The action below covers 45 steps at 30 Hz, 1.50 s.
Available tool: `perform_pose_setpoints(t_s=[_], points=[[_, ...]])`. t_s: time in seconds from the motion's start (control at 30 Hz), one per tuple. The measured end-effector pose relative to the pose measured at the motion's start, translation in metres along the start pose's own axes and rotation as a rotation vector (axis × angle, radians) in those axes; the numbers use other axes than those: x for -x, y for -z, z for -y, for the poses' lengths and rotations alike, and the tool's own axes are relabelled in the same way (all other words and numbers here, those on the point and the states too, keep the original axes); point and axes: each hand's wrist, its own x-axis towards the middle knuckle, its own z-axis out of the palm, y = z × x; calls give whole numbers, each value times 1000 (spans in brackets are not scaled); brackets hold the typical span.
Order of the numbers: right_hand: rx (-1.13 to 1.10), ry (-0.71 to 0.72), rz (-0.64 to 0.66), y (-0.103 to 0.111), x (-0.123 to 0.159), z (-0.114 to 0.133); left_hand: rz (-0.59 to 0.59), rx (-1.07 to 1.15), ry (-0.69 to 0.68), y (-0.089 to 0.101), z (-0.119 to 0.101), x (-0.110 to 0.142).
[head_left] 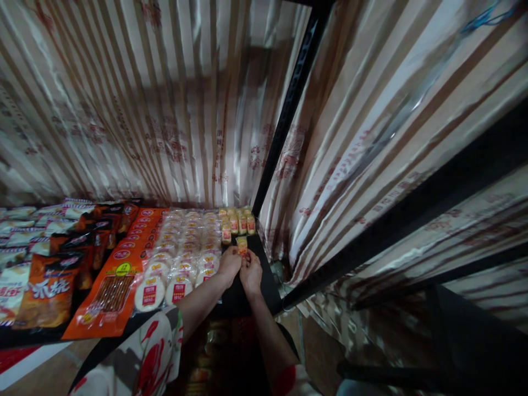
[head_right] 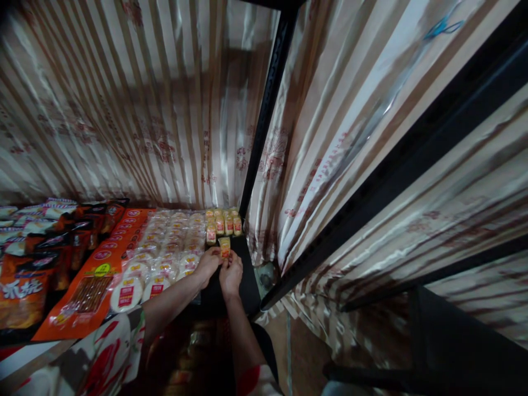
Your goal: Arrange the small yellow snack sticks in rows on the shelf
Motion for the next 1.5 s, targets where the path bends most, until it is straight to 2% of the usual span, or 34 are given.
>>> perform_pose_setpoints(t_s=[0.37,0.8,1.13,1.5], points=[[5,47,-29,-14,-14,-5,33,54,-34,-6,1,-19],[-29,71,-63,-28,-25,-13,72,90,-55,-7,1,-29],[-76,94,-52,-35,-33,-11,72,63,-43,-2,-11,-28],[-18,130,-37,-37,-37,-2,60,48,-10,-3,-6,-39]])
